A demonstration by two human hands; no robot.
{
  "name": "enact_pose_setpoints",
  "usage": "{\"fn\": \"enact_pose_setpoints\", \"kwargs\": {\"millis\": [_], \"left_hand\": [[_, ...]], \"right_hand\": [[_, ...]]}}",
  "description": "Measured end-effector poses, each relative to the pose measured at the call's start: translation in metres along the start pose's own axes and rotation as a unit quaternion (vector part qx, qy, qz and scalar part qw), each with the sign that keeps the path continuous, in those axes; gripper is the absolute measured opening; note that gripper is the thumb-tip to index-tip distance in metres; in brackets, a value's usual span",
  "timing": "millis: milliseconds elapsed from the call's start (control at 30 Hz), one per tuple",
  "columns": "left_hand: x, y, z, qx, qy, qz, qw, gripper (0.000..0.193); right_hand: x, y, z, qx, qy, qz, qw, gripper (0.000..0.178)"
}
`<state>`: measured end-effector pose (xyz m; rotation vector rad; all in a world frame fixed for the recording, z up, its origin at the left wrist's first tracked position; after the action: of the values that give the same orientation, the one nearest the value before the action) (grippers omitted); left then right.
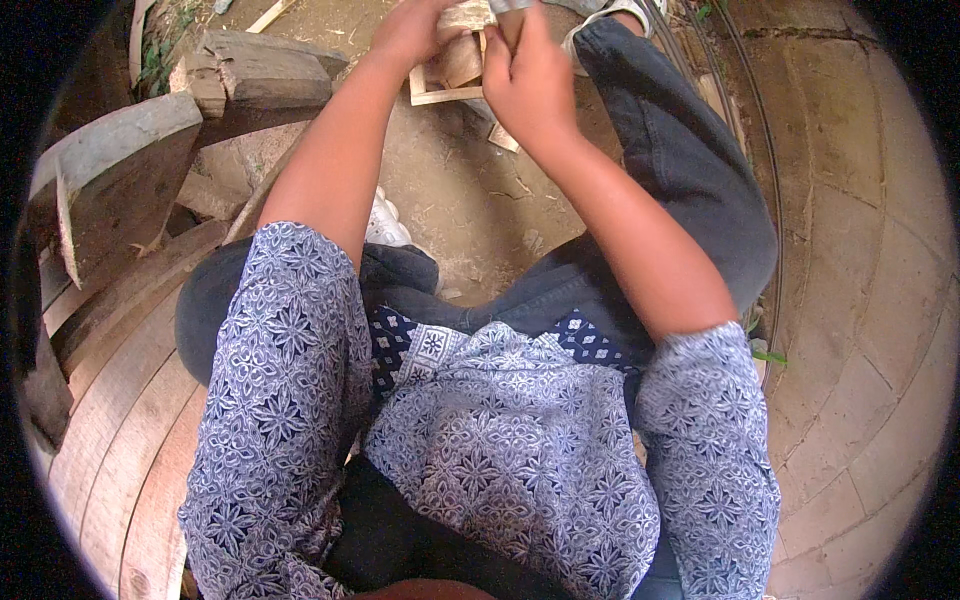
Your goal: The person assembles a small wooden frame by fitting pieces together and tapping them with a hammer. They adjust the alignment of the frame and inspect the joints while sitting on the ground.
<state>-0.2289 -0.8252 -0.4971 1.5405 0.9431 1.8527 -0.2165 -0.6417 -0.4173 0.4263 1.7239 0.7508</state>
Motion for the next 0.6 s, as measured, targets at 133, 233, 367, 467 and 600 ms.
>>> {"fn": "enact_pose_setpoints", "kwargs": {"millis": [133, 233, 367, 467, 600], "left_hand": [[0.009, 0.008, -0.01, -0.009, 0.011, -0.043, 0.999, 0.045], [-0.011, -0.013, -0.005, 0.048, -0.042, -0.083, 0.994, 0.046], [0.001, -0.002, -0.006, 0.005, -0.017, -0.057, 0.998, 0.049], [-0.009, -0.018, -0.013, 0.009, -0.059, -0.107, 0.992, 0.057], [-0.021, -0.035, -0.008, 0.041, -0.092, -0.143, 0.985, 0.064]], "right_hand": [[0.045, -0.021, -0.001, -0.046, -0.025, 0.067, 0.996, 0.03], [0.007, 0.0, -0.004, -0.005, -0.016, -0.054, 0.998, 0.03], [0.009, 0.006, 0.0, -0.021, -0.044, -0.083, 0.995, 0.034], [0.03, -0.004, 0.002, -0.028, -0.078, -0.057, 0.995, 0.039], [0.029, -0.002, 0.0, -0.031, -0.098, -0.063, 0.993, 0.045]]}}
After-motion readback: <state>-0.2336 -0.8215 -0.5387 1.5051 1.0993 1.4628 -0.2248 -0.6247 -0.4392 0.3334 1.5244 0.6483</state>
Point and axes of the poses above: each hand's wrist, its own z-axis away from the middle knuckle, its own y-axis out of the back of the hand, x = y × z, the point moved 1 cm from there along -z, towards the middle knuckle, and after that the axes turned 7 degrees about x, right-handed, at the moved point
